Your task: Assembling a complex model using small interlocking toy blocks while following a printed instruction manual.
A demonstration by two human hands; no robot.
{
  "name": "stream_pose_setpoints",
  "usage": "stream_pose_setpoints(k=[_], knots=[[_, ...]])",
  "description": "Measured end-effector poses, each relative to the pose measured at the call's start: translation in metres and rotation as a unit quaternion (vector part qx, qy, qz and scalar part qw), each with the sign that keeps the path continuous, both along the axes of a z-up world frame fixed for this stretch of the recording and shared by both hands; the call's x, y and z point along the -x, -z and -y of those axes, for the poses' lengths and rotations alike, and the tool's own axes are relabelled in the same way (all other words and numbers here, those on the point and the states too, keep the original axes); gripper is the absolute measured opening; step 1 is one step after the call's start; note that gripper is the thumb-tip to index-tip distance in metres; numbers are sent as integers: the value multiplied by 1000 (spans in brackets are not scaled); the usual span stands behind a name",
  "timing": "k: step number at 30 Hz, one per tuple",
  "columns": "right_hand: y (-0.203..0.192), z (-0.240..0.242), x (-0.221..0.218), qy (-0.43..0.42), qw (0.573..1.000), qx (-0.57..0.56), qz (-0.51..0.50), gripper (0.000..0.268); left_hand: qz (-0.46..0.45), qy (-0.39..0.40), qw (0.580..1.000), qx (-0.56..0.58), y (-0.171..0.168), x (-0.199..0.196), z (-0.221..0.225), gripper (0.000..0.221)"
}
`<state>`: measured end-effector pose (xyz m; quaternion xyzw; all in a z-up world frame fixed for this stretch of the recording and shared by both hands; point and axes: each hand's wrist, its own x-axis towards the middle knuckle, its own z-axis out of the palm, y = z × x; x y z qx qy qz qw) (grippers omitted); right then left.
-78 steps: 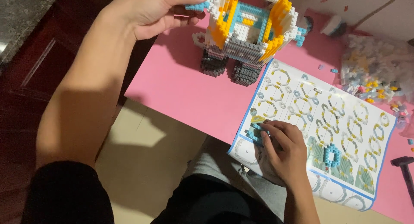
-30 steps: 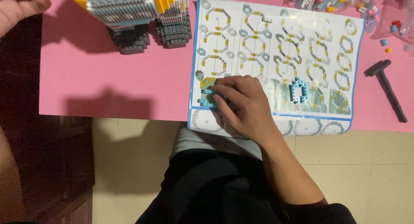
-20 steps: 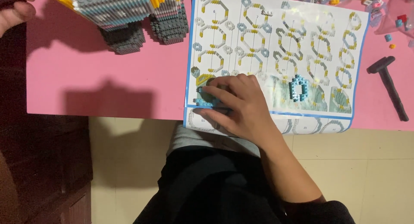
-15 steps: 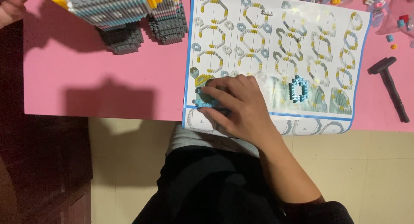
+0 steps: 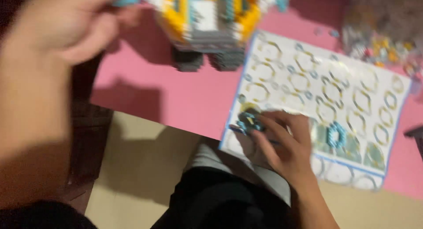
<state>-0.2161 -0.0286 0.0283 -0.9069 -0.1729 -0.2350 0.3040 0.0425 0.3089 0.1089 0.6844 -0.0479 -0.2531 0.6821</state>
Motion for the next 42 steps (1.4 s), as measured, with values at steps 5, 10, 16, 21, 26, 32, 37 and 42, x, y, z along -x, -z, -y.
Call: stream_pose_setpoints(k=[5, 10, 16, 21, 26, 32, 37, 42], knots=[[-44, -1, 0, 52, 993, 32, 102, 5, -2, -49, 994, 103, 2, 3, 15, 15], [-112, -11, -47, -23, 980, 167, 103, 23, -14, -23, 988, 154, 16, 0, 16, 4], [-163, -63, -144, -201, 951, 227, 55, 64, -17, 22, 977, 211, 6, 5, 28, 4], [-139, -77, -163, -163, 944, 267, 105, 56, -35, 0, 986, 161, -9, 11, 29, 6], [-120, -90, -159, -59, 960, 264, 76, 43, -54, -11, 988, 147, -14, 12, 32, 10], [-110, -89, -159, -19, 962, 265, 69, 43, -44, 0, 990, 136, -17, 13, 32, 11], [-107, -88, -159, -12, 959, 269, 85, 41, -24, 4, 992, 121, -23, 16, 30, 14], [-107, -89, -159, -13, 961, 259, 94, 36, -23, 4, 992, 126, -20, 16, 29, 17]])
